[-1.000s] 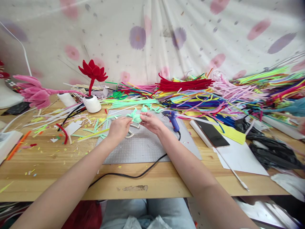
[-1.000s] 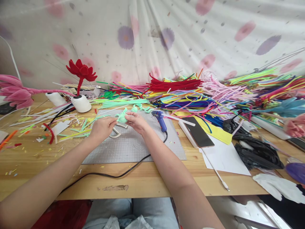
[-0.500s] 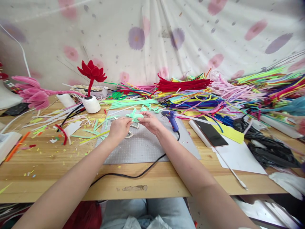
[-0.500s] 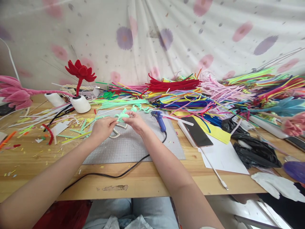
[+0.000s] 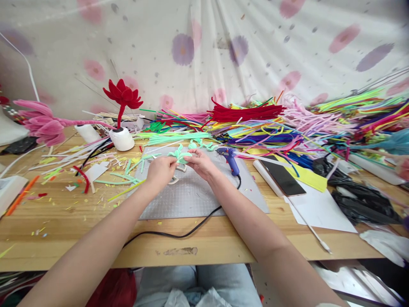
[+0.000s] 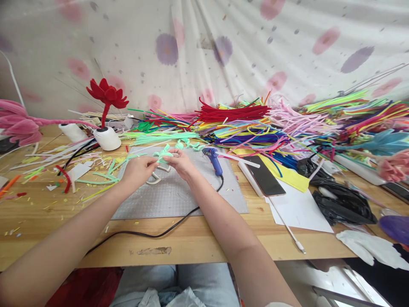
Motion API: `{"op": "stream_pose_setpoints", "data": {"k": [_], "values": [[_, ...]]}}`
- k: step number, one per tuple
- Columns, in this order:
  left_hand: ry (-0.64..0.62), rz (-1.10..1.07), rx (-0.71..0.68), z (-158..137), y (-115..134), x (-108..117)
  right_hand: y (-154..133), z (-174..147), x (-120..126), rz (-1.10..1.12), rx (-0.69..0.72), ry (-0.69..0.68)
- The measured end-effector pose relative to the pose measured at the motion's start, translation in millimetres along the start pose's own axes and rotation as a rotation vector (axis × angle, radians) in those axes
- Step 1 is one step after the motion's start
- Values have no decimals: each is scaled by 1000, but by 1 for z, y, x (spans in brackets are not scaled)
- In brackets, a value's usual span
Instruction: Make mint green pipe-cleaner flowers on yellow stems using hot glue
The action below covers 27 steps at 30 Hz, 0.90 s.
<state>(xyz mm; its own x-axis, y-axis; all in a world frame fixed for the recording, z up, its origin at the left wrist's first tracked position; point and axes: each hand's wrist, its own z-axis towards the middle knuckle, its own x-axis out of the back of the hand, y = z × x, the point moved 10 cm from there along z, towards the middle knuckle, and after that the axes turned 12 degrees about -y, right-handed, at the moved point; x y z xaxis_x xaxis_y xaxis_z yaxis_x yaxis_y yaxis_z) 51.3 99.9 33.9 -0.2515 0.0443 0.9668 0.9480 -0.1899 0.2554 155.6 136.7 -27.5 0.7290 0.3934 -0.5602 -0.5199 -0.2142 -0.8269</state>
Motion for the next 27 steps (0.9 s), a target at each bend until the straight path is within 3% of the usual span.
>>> {"op": "stream_pose_setpoints", "data": {"k": [6,16,27], "values": [[-37,4,36,1,-1,2,-1,0,-3,-13,-10,-25],[48,199,-33,-1,8,0,-4,0,-2,-109,14,3],[53,165,-23,0,7,1,-1,0,2,-54,-19,8]]}}
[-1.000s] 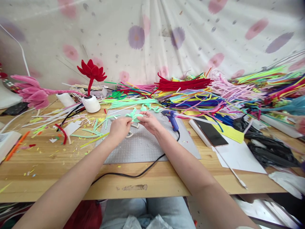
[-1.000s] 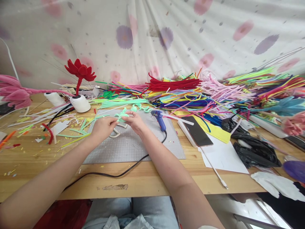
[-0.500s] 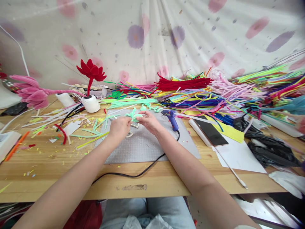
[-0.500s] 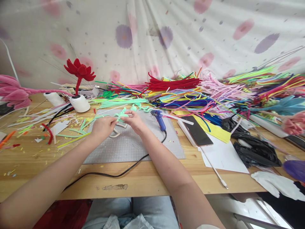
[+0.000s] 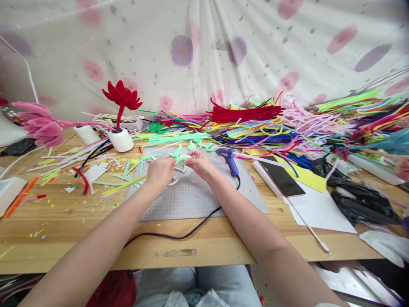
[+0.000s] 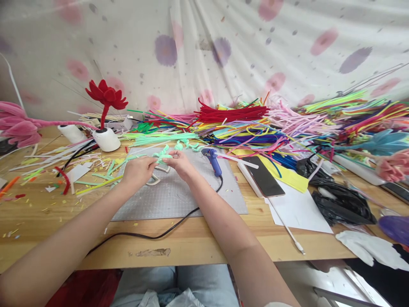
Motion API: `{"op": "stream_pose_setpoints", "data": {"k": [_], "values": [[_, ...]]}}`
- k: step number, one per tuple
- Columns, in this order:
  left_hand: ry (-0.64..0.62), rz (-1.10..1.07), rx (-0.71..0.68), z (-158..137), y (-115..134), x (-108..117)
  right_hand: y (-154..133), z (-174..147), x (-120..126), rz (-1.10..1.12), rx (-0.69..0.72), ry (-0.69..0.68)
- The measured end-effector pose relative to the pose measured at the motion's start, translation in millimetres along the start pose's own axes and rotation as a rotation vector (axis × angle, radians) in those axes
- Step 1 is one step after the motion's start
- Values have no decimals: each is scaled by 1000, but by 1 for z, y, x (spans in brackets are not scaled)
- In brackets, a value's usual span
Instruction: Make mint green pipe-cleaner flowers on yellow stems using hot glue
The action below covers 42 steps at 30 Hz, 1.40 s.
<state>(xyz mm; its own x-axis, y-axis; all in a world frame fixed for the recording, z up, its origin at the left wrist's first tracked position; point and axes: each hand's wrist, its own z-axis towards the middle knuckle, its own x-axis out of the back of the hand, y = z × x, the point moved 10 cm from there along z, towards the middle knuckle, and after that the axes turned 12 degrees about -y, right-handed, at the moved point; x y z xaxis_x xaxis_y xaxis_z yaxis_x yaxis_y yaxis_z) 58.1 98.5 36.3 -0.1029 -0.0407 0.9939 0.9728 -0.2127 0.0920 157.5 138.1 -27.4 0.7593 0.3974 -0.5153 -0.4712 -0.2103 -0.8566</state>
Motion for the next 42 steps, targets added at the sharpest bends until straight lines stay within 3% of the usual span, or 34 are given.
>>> {"op": "stream_pose_setpoints", "data": {"k": [15,22,34,42], "values": [[-118,-52,7,6,2,1,10,2,13,183,-52,58],[-150,-82,31,9,2,2,6,1,11,167,-67,3],[-194,-57,28,13,5,-8,16,1,23,177,-136,70],[-206,-55,32,12,2,-10,21,2,24,160,-170,23]]}}
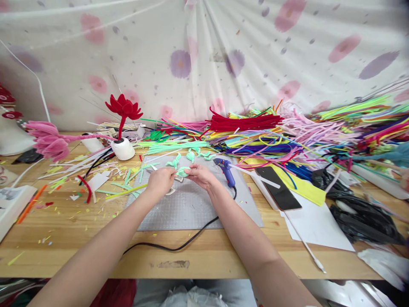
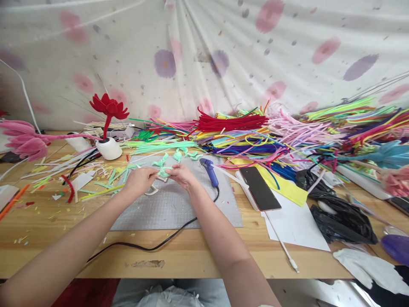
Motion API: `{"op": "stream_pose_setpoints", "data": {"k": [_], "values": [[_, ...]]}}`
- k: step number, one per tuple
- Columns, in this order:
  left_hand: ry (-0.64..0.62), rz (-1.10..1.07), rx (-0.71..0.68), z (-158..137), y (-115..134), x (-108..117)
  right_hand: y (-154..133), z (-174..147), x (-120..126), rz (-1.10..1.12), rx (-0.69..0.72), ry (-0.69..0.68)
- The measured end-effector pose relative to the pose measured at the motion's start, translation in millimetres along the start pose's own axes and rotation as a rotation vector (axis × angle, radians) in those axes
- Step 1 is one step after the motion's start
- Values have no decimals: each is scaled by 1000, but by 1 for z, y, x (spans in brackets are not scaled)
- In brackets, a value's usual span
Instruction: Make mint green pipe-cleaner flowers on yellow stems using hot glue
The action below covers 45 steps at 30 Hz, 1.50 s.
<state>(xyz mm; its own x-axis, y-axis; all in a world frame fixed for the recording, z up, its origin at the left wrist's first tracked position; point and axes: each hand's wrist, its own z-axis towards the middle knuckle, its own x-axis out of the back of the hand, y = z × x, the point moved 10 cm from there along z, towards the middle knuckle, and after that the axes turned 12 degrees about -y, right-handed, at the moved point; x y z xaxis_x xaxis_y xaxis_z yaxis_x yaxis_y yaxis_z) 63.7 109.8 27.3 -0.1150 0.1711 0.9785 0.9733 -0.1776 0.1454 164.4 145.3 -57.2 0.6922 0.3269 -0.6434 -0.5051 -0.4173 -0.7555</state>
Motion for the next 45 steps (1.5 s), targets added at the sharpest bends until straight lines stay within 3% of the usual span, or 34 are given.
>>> {"op": "stream_pose_setpoints", "data": {"k": [24,32,36,39,45], "values": [[-21,21,-19,2,4,-4,-5,-2,-4,-40,36,-18],[-11,-64,2,3,-3,0,-11,-8,-7,-52,11,-46],[-30,-276,46,6,-16,-2,-11,-10,0,-122,2,23],[-16,-624,107,10,-37,-4,-12,-10,5,-207,-14,69],[209,-1332,169,8,-68,11,-20,-7,7,-452,-37,66]]}}
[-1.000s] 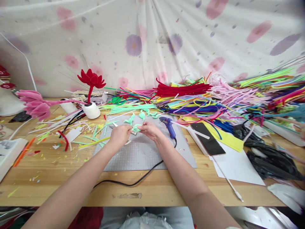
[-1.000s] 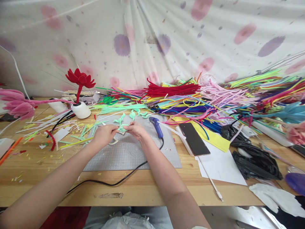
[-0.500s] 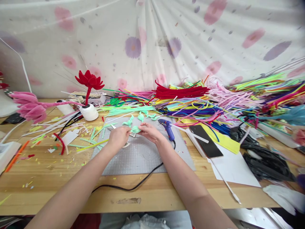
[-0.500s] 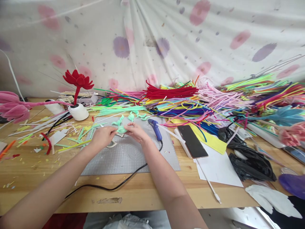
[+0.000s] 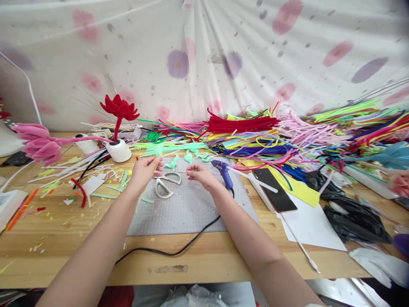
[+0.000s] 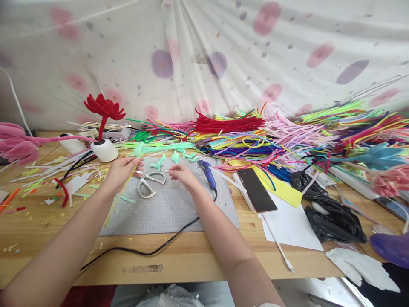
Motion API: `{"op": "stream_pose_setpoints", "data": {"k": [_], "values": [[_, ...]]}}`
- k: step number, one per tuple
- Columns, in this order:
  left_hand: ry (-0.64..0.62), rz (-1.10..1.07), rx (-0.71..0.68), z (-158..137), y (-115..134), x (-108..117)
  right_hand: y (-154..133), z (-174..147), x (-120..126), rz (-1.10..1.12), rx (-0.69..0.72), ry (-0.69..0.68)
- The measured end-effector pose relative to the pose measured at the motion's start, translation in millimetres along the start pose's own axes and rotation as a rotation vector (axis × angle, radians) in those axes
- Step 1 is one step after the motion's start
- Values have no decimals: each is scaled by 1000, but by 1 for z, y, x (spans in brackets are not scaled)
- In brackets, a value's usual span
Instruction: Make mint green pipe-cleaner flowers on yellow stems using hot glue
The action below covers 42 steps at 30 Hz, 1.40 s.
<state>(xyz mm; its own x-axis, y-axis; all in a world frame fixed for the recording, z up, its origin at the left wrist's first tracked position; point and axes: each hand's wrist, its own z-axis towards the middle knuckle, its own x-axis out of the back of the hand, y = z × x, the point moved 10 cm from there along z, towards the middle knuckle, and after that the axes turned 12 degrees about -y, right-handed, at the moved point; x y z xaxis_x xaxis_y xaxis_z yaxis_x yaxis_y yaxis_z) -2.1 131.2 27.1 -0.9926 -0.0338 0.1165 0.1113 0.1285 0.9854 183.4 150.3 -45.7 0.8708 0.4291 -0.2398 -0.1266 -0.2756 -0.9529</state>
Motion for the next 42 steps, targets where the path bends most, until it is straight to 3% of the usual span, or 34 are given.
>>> {"op": "stream_pose_setpoints", "data": {"k": [4,8,12,16,23,28,32,36,42], "values": [[30,-280,45,-6,-6,1,7,6,-7,-268,-40,-37],[38,-541,106,-11,-25,-5,2,7,-12,-741,11,94],[11,-726,153,-15,-44,-13,-10,9,-43,-1192,131,130],[1,-741,167,-18,-57,-15,-8,17,-70,-1449,131,74],[-18,-797,161,-17,-65,-21,-5,35,-93,-1552,101,14],[-77,-940,235,-20,-72,-29,-1,42,-100,-1467,126,19],[-76,-1033,235,-22,-73,-28,-14,34,-78,-1267,234,145],[-54,-1111,225,-20,-74,-31,-24,30,-39,-1193,131,297],[-117,-1082,190,-19,-73,-48,-22,45,-50,-1368,94,130]]}}
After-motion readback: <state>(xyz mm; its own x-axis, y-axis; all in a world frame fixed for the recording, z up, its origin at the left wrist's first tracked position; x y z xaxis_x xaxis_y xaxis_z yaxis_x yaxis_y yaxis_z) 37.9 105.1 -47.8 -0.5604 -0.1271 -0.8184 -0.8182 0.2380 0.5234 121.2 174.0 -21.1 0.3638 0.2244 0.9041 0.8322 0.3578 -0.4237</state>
